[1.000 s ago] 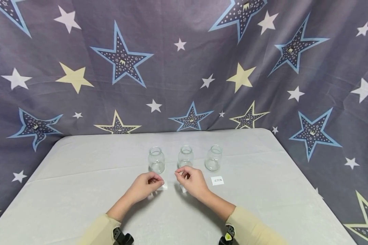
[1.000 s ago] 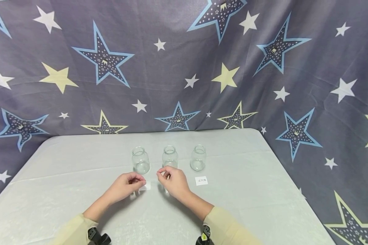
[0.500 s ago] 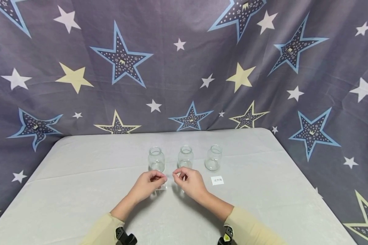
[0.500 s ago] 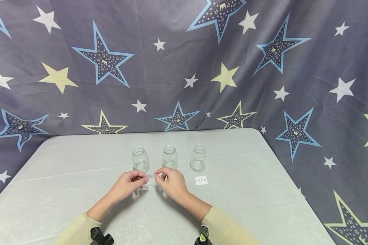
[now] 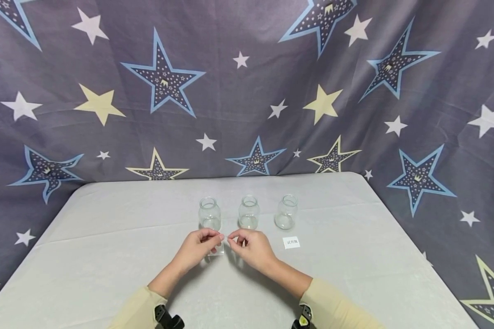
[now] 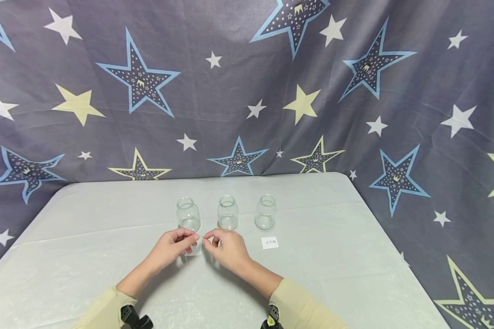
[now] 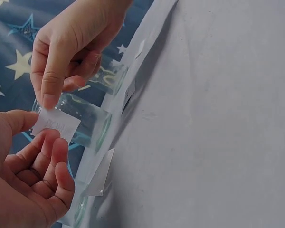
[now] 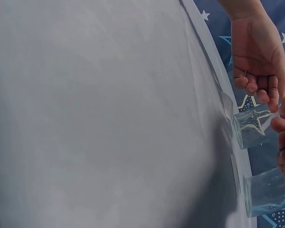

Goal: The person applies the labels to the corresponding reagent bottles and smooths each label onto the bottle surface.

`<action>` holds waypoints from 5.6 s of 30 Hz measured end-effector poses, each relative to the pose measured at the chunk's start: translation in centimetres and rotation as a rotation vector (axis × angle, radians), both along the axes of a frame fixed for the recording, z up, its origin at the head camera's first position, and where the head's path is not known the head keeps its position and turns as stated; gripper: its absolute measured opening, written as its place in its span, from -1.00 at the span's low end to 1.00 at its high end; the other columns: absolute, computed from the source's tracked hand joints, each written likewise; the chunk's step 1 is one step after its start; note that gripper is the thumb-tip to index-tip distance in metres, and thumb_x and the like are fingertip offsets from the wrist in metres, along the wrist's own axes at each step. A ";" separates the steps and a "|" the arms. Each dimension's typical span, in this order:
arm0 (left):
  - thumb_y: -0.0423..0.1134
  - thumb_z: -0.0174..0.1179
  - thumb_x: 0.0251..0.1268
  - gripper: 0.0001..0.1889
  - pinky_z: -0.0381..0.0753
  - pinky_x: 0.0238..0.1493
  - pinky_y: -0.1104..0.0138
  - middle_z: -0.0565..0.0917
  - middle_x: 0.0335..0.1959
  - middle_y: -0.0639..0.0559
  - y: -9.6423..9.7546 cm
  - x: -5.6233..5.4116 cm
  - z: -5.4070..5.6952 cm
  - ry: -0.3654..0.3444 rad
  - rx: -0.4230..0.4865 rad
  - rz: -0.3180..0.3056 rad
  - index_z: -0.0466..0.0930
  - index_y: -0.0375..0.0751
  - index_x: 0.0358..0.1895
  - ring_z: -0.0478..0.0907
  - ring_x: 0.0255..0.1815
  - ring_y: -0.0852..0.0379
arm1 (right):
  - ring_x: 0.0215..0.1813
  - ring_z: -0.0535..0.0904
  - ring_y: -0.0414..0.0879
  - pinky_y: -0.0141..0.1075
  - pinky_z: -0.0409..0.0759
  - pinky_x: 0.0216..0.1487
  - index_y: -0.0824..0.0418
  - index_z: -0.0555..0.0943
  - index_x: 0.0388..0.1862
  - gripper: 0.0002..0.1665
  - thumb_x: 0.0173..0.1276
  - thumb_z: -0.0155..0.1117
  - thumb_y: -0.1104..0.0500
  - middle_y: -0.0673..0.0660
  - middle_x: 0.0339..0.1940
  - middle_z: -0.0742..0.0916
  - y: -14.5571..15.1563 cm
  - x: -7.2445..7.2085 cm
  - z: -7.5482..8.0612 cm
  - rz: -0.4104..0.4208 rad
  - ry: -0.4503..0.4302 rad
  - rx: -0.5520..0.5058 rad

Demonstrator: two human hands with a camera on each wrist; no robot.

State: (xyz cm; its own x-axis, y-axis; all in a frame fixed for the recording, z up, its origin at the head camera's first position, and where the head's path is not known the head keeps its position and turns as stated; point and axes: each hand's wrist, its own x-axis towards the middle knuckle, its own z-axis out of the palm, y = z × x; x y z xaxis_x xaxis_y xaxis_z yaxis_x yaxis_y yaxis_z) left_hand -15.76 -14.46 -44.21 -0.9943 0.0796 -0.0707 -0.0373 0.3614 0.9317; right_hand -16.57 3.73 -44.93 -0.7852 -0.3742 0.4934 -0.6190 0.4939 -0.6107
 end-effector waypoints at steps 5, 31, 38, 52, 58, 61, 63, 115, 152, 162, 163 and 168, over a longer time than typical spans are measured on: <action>-0.24 0.19 0.24 -0.79 0.55 -0.45 0.35 0.66 -0.44 -0.08 0.0 0.1 0.1 -0.001 0.017 0.012 0.59 -0.38 -0.27 0.52 -0.52 0.20 | -0.61 0.33 -0.43 -0.62 0.32 -0.55 0.14 0.69 -0.39 -0.95 0.13 0.33 0.23 -0.05 -0.71 0.60 0.0 -0.1 -0.3 0.008 0.027 0.009; -0.35 0.15 0.22 -0.84 0.47 -0.51 0.44 0.66 -0.45 -0.13 0.3 0.2 0.2 0.011 -0.020 -0.010 0.59 -0.45 -0.29 0.50 -0.53 0.22 | -0.56 0.46 -0.25 -0.61 0.32 -0.47 0.05 0.65 -0.32 -0.87 0.13 0.38 0.10 -0.09 -0.57 0.62 0.3 -0.1 -0.6 0.064 0.051 0.156; -0.32 0.16 0.22 -0.82 0.46 -0.55 0.42 0.65 -0.48 -0.07 0.4 0.1 0.1 0.019 -0.024 -0.009 0.61 -0.42 -0.29 0.49 -0.55 0.21 | -0.54 0.49 -0.21 -0.59 0.35 -0.46 0.07 0.66 -0.29 -0.83 0.14 0.37 0.08 -0.07 -0.56 0.64 0.7 -0.1 -0.2 0.065 0.044 0.151; -0.36 0.13 0.23 -0.84 0.44 -0.56 0.43 0.66 -0.46 -0.11 0.4 0.0 0.6 0.005 -0.041 0.004 0.59 -0.45 -0.28 0.49 -0.53 0.19 | -0.59 0.36 -0.39 -0.56 0.32 -0.55 0.12 0.67 -0.38 -0.90 0.19 0.31 0.12 -0.08 -0.63 0.59 1.3 -1.3 0.1 -0.112 -0.030 0.039; -0.33 0.15 0.22 -0.85 0.44 -0.54 0.44 0.65 -0.48 -0.02 0.4 -0.3 0.3 0.005 -0.042 -0.006 0.61 -0.38 -0.29 0.49 -0.53 0.22 | -0.57 0.39 -0.38 -0.53 0.38 -0.53 0.17 0.67 -0.35 -0.90 0.22 0.25 0.18 -0.03 -0.59 0.65 1.1 -1.5 0.1 -0.085 -0.127 0.008; -0.33 0.14 0.22 -0.86 0.44 -0.53 0.43 0.64 -0.49 -0.01 0.3 -0.4 0.3 0.007 -0.051 -0.004 0.61 -0.37 -0.30 0.49 -0.52 0.22 | -0.55 0.41 -0.36 -0.52 0.41 -0.50 0.19 0.66 -0.38 -0.92 0.22 0.23 0.22 -0.01 -0.58 0.66 1.0 -1.4 0.1 -0.067 -0.143 -0.010; -0.33 0.14 0.21 -0.86 0.44 -0.52 0.43 0.64 -0.49 0.00 0.2 -0.4 0.3 0.012 -0.058 0.005 0.61 -0.37 -0.30 0.50 -0.52 0.21 | -0.54 0.43 -0.34 -0.51 0.43 -0.49 0.19 0.66 -0.39 -0.92 0.21 0.23 0.24 0.00 -0.57 0.66 0.9 -1.4 0.1 -0.059 -0.140 -0.015; -0.22 0.34 0.09 -0.72 0.42 -0.56 0.46 0.67 -0.46 -0.05 -3.2 -1.1 0.2 0.057 -0.080 0.175 0.61 -0.38 -0.24 0.44 -0.56 0.29 | -0.64 0.31 -0.38 -0.53 0.31 -0.60 0.20 0.66 -0.37 -0.88 0.23 0.28 0.16 0.03 -0.65 0.63 -3.1 -3.1 -0.1 -0.008 -0.188 -0.020; -0.20 0.30 0.12 -0.78 0.44 -0.41 0.43 0.64 -0.47 -0.03 -3.8 -2.5 -1.0 0.080 -0.174 0.194 0.59 -0.29 -0.30 0.47 -0.46 0.22 | -0.64 0.29 -0.37 -0.54 0.29 -0.57 0.15 0.67 -0.35 -0.86 0.24 0.28 0.10 0.00 -0.64 0.63 -4.3 -4.3 -1.3 -0.117 -0.161 0.037; -0.21 0.31 0.12 -0.77 0.43 -0.45 0.45 0.65 -0.47 -0.04 -3.9 -2.6 -0.9 0.084 -0.158 0.208 0.59 -0.32 -0.29 0.45 -0.48 0.27 | -0.64 0.28 -0.35 -0.52 0.27 -0.56 0.14 0.68 -0.39 -0.89 0.20 0.29 0.13 -0.02 -0.67 0.61 -4.7 -4.2 -1.2 -0.167 -0.134 0.045; -0.21 0.31 0.12 -0.77 0.43 -0.45 0.45 0.66 -0.47 -0.05 -3.9 -2.6 -0.9 0.084 -0.158 0.208 0.59 -0.33 -0.29 0.46 -0.49 0.27 | -0.64 0.28 -0.35 -0.52 0.27 -0.56 0.14 0.67 -0.40 -0.90 0.20 0.29 0.13 -0.03 -0.67 0.61 -4.7 -4.2 -1.2 -0.174 -0.127 0.048; -0.21 0.32 0.11 -0.76 0.44 -0.46 0.46 0.66 -0.47 -0.04 -3.8 -2.8 -0.9 0.085 -0.159 0.213 0.59 -0.32 -0.28 0.47 -0.48 0.28 | -0.64 0.28 -0.36 -0.53 0.28 -0.55 0.13 0.67 -0.42 -0.88 0.18 0.30 0.11 -0.03 -0.67 0.60 -4.8 -4.3 -1.3 -0.193 -0.114 0.057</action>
State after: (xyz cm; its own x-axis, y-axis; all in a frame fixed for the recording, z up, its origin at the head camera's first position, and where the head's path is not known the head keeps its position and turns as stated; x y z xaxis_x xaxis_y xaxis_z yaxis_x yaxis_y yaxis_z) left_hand -18.55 -18.25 -45.16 -0.9903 -0.1375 0.0188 -0.0524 0.4957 0.8669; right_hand -20.83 -1.03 -46.26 -0.8943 -0.2363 0.3799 -0.4384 0.6322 -0.6388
